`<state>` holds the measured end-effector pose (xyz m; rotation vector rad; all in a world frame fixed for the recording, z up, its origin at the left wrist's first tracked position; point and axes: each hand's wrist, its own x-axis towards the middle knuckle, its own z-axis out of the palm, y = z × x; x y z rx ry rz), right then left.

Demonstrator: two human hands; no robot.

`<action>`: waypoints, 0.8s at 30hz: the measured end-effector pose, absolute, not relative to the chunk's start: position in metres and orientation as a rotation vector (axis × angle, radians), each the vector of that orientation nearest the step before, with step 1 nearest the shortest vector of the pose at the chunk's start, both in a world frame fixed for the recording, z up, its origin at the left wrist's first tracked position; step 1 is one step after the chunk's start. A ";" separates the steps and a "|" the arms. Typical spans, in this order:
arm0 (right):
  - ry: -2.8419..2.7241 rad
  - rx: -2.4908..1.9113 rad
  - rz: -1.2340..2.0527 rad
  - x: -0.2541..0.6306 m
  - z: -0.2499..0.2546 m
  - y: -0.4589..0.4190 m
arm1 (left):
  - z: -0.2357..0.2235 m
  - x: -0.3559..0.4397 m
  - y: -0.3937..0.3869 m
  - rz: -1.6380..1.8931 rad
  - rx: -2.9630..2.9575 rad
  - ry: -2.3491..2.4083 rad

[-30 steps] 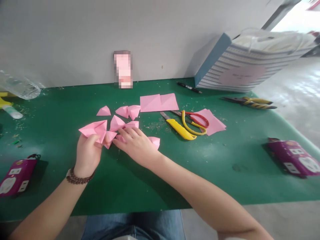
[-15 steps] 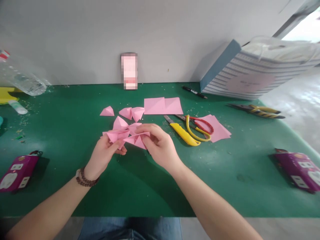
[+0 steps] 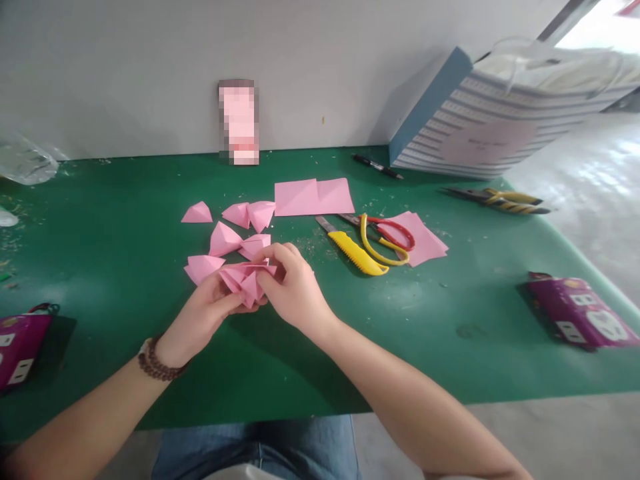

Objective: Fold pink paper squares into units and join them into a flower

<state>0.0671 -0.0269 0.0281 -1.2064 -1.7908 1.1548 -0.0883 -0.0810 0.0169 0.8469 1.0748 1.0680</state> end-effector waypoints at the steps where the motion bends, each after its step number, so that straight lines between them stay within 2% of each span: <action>1: -1.774 -1.208 1.186 0.067 0.027 -0.027 | 0.018 -0.088 -0.081 1.062 0.821 1.035; 9: -1.897 -1.142 1.132 0.066 0.031 -0.030 | 0.018 -0.089 -0.079 1.123 0.786 1.036; 15: -2.038 -1.131 0.887 0.071 0.038 -0.029 | 0.018 -0.089 -0.079 1.178 0.846 1.165; 24: -1.720 -1.277 1.235 0.071 0.034 -0.023 | 0.018 -0.089 -0.080 1.182 0.901 1.182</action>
